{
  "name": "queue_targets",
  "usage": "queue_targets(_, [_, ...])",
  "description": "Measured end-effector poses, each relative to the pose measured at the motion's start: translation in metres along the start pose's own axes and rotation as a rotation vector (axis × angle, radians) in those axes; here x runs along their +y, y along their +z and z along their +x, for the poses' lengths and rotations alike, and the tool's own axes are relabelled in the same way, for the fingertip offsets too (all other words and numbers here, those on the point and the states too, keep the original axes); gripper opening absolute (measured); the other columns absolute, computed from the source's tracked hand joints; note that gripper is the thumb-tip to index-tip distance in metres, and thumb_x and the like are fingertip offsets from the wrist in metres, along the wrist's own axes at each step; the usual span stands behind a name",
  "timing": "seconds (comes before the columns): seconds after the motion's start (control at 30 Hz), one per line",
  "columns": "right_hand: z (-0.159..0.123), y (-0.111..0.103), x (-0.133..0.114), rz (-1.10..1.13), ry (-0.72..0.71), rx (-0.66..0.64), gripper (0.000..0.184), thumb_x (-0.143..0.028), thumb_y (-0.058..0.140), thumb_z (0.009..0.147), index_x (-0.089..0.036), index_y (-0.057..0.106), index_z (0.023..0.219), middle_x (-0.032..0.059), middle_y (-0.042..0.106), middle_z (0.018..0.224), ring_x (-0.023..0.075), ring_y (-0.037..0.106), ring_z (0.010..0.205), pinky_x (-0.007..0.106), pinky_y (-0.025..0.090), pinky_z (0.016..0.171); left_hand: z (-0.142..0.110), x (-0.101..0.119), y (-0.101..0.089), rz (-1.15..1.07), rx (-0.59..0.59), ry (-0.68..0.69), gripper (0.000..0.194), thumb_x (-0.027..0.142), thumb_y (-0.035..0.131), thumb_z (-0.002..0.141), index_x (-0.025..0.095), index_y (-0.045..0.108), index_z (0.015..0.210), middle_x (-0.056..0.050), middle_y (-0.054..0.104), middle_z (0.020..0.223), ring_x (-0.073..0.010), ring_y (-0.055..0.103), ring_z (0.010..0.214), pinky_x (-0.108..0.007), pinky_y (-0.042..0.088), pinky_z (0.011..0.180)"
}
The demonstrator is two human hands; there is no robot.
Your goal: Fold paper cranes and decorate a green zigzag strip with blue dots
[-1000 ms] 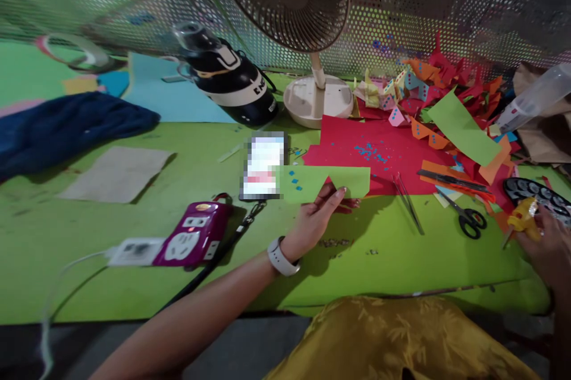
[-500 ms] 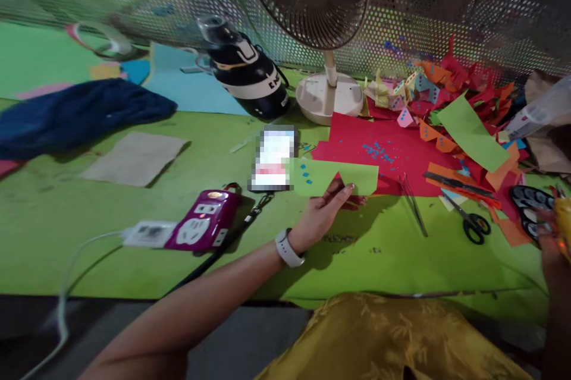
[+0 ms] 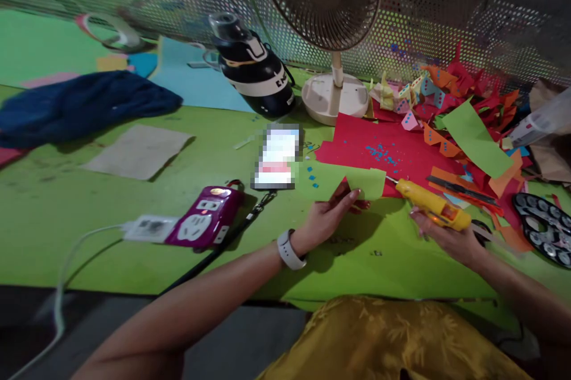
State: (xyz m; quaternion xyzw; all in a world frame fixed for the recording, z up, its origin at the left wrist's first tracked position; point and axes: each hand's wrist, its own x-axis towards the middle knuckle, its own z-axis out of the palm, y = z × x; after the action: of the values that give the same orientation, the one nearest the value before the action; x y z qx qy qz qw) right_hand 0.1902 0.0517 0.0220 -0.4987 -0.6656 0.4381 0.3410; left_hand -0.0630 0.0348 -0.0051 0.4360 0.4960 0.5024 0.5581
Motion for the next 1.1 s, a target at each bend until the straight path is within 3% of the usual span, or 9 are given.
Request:
queue_targets(0.13, [0.010, 0.024, -0.012, 0.013, -0.024, -0.049, 0.029, -0.049, 0.068, 0.082, -0.023, 0.058, 0.078, -0.0010, 0.061, 0.065, 0.0134, 0.056, 0.054, 0.026, 0.050, 0.049, -0.001, -0.006, -0.001, -0.023, -0.055, 0.014, 0.036, 0.053, 0.064, 0.085, 0.018, 0.060, 0.085, -0.007, 0.076, 0.080, -0.0221, 0.075, 0.076, -0.033, 0.062, 0.071])
queue_targets(0.33, [0.015, 0.025, -0.021, -0.059, -0.089, -0.165, 0.028, -0.042, 0.065, 0.085, -0.023, 0.052, 0.070, -0.0045, 0.049, 0.057, 0.0101, 0.045, 0.049, 0.024, 0.037, 0.043, -0.003, -0.011, -0.002, 0.028, -0.035, 0.014, 0.036, 0.053, 0.065, 0.084, 0.018, 0.062, 0.087, -0.006, 0.076, 0.084, -0.0212, 0.074, 0.076, -0.035, 0.064, 0.075])
queue_targets(0.57, [0.013, 0.029, -0.014, -0.038, -0.106, -0.142, 0.022, -0.038, 0.067, 0.085, -0.023, 0.055, 0.075, -0.0039, 0.050, 0.060, 0.0110, 0.046, 0.051, 0.025, 0.039, 0.046, -0.003, -0.017, -0.006, 0.076, -0.062, 0.048, 0.034, 0.051, 0.062, 0.088, 0.018, 0.066, 0.087, -0.008, 0.076, 0.085, -0.0230, 0.074, 0.080, -0.038, 0.064, 0.078])
queue_targets(0.93, [0.012, 0.029, -0.017, -0.068, -0.051, -0.144, 0.028, -0.041, 0.066, 0.085, -0.024, 0.049, 0.071, -0.0049, 0.047, 0.056, 0.0107, 0.043, 0.048, 0.025, 0.035, 0.043, -0.004, -0.033, -0.016, 0.203, -0.103, 0.150, 0.036, 0.051, 0.056, 0.092, 0.020, 0.071, 0.105, -0.008, 0.077, 0.095, -0.0221, 0.073, 0.088, -0.037, 0.062, 0.085])
queue_targets(1.1, [0.011, 0.029, -0.010, -0.053, -0.040, -0.139, 0.029, -0.043, 0.067, 0.084, -0.024, 0.049, 0.071, -0.0047, 0.048, 0.058, 0.0109, 0.044, 0.049, 0.026, 0.037, 0.043, -0.005, -0.036, -0.019, 0.262, -0.066, 0.138, 0.034, 0.051, 0.058, 0.089, 0.024, 0.073, 0.102, -0.009, 0.077, 0.095, -0.0245, 0.073, 0.096, -0.038, 0.060, 0.090])
